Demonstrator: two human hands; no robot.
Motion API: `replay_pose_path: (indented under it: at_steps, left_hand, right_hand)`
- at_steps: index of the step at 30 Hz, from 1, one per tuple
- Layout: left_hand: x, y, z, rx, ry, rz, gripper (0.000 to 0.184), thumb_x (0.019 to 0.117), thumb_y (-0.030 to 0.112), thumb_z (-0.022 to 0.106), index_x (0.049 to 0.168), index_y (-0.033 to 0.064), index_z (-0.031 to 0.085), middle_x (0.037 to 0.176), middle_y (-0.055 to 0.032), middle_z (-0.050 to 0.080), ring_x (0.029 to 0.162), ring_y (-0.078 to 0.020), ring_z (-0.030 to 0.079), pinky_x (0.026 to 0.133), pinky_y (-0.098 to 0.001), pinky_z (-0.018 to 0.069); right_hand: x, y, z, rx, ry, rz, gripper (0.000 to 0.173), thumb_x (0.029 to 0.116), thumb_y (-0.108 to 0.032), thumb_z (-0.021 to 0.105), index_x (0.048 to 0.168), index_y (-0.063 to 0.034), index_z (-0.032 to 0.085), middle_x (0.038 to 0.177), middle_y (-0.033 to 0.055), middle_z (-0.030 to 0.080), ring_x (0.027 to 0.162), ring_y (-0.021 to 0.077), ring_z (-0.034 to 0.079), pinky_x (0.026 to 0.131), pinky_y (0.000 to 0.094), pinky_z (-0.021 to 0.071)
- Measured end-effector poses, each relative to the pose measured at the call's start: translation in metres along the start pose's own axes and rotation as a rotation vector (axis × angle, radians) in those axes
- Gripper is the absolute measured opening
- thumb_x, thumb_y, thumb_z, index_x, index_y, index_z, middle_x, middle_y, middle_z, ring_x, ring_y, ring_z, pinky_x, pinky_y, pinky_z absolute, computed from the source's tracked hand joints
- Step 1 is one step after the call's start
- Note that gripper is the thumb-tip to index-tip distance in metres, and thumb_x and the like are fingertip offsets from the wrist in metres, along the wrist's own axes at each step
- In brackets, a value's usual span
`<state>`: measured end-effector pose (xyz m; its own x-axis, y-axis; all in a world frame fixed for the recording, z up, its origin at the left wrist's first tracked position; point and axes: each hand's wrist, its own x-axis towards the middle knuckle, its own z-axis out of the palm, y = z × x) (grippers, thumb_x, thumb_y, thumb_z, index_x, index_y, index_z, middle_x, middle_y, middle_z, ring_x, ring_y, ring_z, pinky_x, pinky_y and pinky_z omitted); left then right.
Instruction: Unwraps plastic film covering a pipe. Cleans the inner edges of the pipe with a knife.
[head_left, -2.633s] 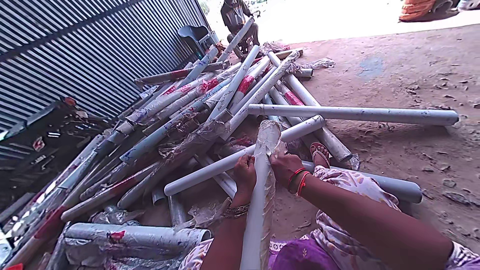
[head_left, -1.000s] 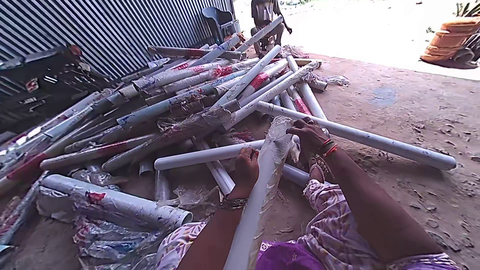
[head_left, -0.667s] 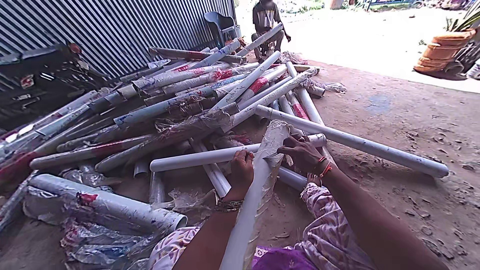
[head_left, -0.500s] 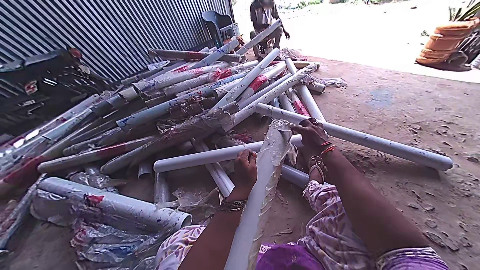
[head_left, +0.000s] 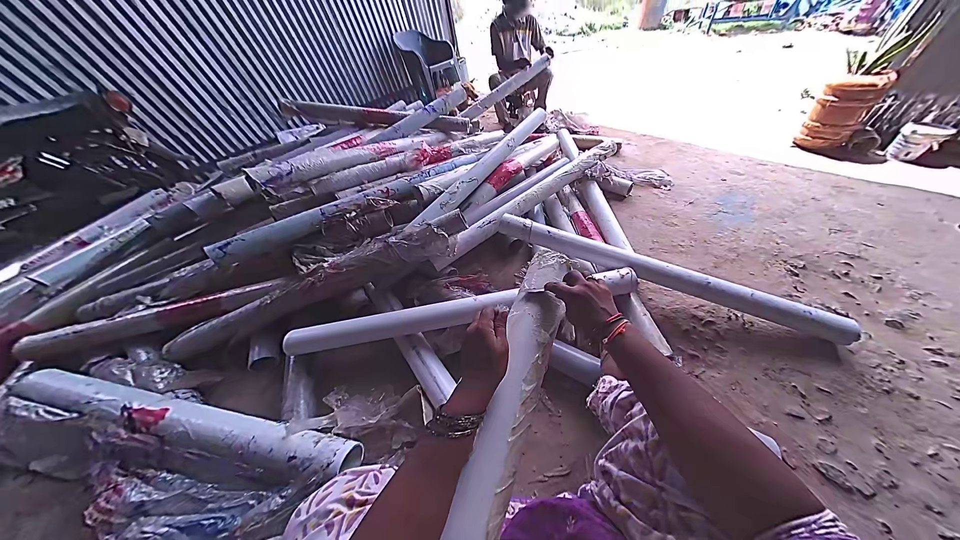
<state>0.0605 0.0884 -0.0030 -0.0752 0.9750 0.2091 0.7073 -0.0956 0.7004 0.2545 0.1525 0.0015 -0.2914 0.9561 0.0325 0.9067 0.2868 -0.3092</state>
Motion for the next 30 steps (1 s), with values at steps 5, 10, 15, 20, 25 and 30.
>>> replay_pose_path:
  at_steps: [5,10,15,20,25,30]
  left_hand:
    - [0.001,-0.006,-0.005,-0.034,0.026,-0.082,0.026,0.1056,0.009,0.05,0.12,-0.012,0.057,0.091,-0.0212,0.067,0.084,-0.0311,0.068,0.082,-0.0453,0.0541]
    - [0.003,-0.005,-0.009,-0.074,0.069,-0.054,0.024,0.1051,0.011,0.055,0.109,-0.0115,0.063,0.087,-0.0186,0.066,0.081,-0.0266,0.065,0.079,-0.0414,0.0521]
    - [-0.001,-0.003,-0.006,-0.067,0.124,0.036,0.027,0.106,0.005,0.046,0.103,-0.0113,0.068,0.083,-0.0191,0.068,0.077,-0.0264,0.066,0.077,-0.0413,0.0528]
    - [-0.007,-0.005,0.006,-0.038,0.179,0.144,0.029,0.1042,0.003,0.043,0.099,-0.0131,0.067,0.077,-0.0222,0.066,0.074,-0.0335,0.068,0.071,-0.0471,0.0537]
    - [-0.004,-0.013,0.016,-0.048,0.138,0.073,0.028,0.1066,0.01,0.048,0.111,-0.0121,0.065,0.078,-0.0192,0.066,0.07,-0.0298,0.065,0.069,-0.0451,0.0534]
    - [0.0,-0.018,0.018,-0.048,0.074,-0.006,0.026,0.1053,0.013,0.054,0.114,-0.0099,0.063,0.074,-0.0127,0.062,0.064,-0.0223,0.059,0.067,-0.0396,0.0509]
  right_hand:
    - [-0.016,-0.019,-0.011,0.111,-0.09,0.085,0.037,0.1074,-0.014,0.045,0.137,-0.017,0.066,0.129,0.0247,0.064,0.116,0.0428,0.064,0.096,0.0593,0.0478]
    - [-0.046,-0.043,-0.001,-0.006,0.095,-0.102,0.034,0.1004,-0.01,0.051,0.127,-0.0115,0.072,0.106,0.0279,0.069,0.091,0.0456,0.07,0.076,0.0583,0.0529]
    - [-0.052,-0.067,0.005,-0.143,-0.017,-0.069,0.044,0.0974,-0.001,0.05,0.139,-0.007,0.063,0.113,0.0293,0.066,0.088,0.0438,0.069,0.073,0.0535,0.0528]
    - [-0.032,-0.06,0.014,-0.184,-0.089,-0.037,0.047,0.0982,0.002,0.047,0.143,-0.0077,0.06,0.12,0.0301,0.064,0.099,0.0453,0.068,0.083,0.056,0.0513]
    - [-0.011,-0.054,0.023,-0.145,-0.226,0.032,0.05,0.0972,0.0,0.05,0.145,-0.0101,0.057,0.13,0.0298,0.06,0.11,0.046,0.064,0.089,0.0584,0.0489]
    - [0.004,-0.049,0.034,-0.104,-0.225,0.084,0.043,0.1031,-0.007,0.046,0.144,-0.0131,0.059,0.131,0.0293,0.061,0.112,0.0454,0.064,0.09,0.0584,0.0493]
